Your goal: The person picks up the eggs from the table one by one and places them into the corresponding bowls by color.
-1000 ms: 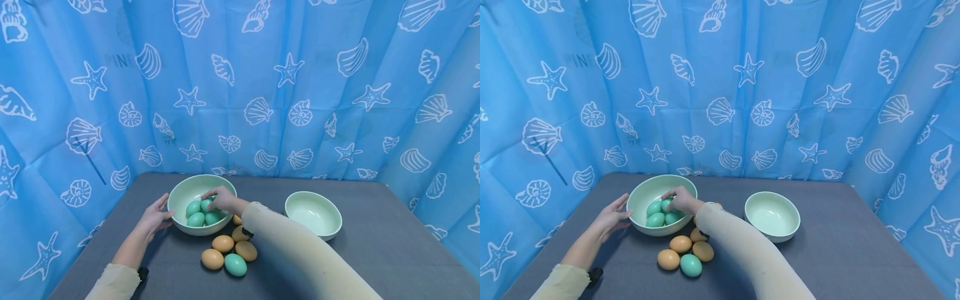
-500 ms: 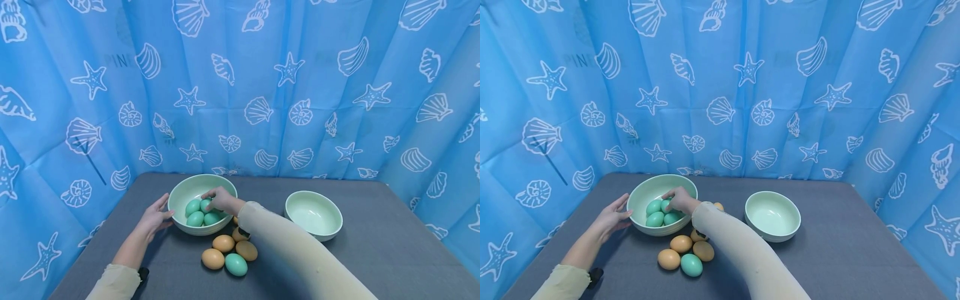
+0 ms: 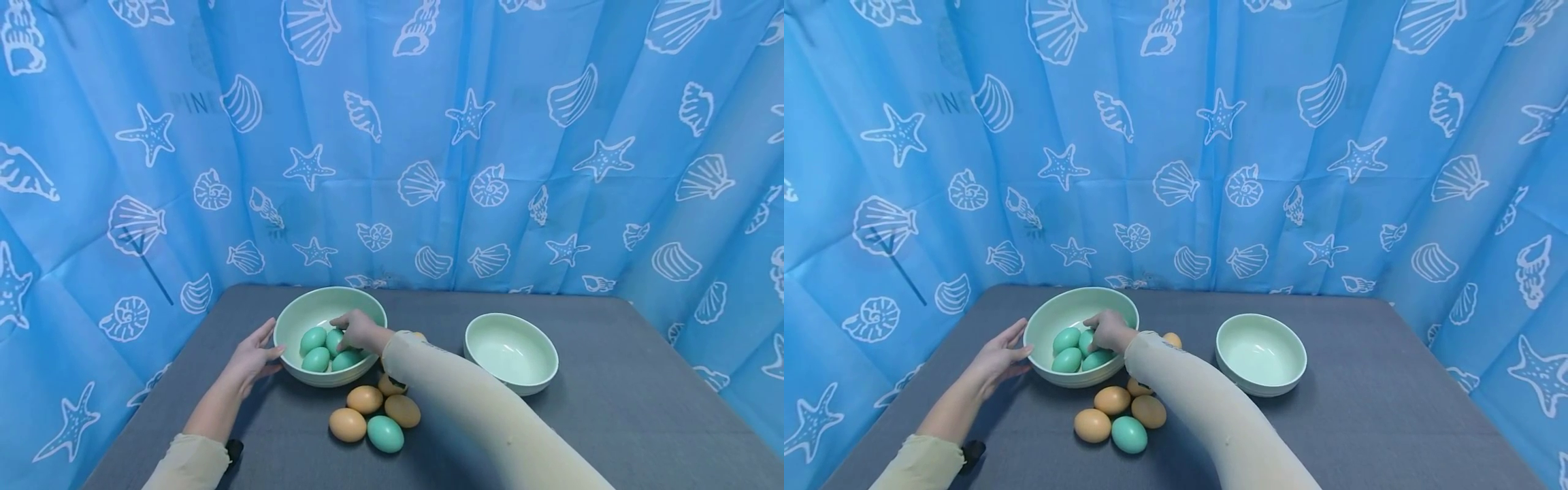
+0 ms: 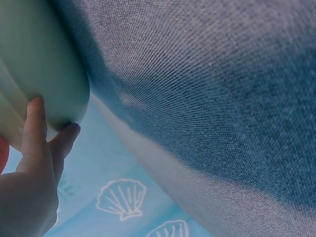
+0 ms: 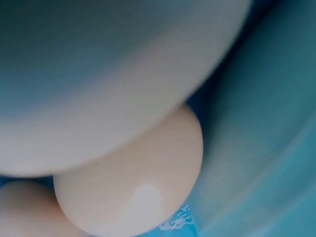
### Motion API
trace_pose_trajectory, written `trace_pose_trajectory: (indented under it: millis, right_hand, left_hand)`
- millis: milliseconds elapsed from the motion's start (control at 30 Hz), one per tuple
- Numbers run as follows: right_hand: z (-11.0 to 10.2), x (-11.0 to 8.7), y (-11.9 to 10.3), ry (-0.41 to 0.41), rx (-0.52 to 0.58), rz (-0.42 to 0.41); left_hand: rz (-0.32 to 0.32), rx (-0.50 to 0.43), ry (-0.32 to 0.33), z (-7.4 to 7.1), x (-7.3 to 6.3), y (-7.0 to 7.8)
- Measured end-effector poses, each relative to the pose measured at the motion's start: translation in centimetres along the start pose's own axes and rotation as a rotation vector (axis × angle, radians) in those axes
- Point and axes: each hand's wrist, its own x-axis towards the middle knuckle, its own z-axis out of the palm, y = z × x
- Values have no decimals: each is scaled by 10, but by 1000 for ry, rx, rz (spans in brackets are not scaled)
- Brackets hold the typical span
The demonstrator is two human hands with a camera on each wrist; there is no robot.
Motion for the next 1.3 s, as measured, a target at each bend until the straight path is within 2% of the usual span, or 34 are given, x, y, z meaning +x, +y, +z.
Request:
trace_pose_trajectory:
  millis: [433,600,900,1100,1300]
  right_hand:
    - [-8,-8,6,-47,169,-1]
    - [-13,-13,8,-46,278,-16]
    - [-27,-39,11,-69,368,-77]
    - [-36,-55,17,-93,452,-154]
    - [-45,-75,21,-92,441,-197]
  left_hand:
    - [17,19,2,4,-1,-5]
    - [21,17,1,4,-2,-7]
    - [37,37,11,0,-3,-7]
    - [31,36,14,-1,-2,-3]
    - [27,26,1,0,-1,-1]
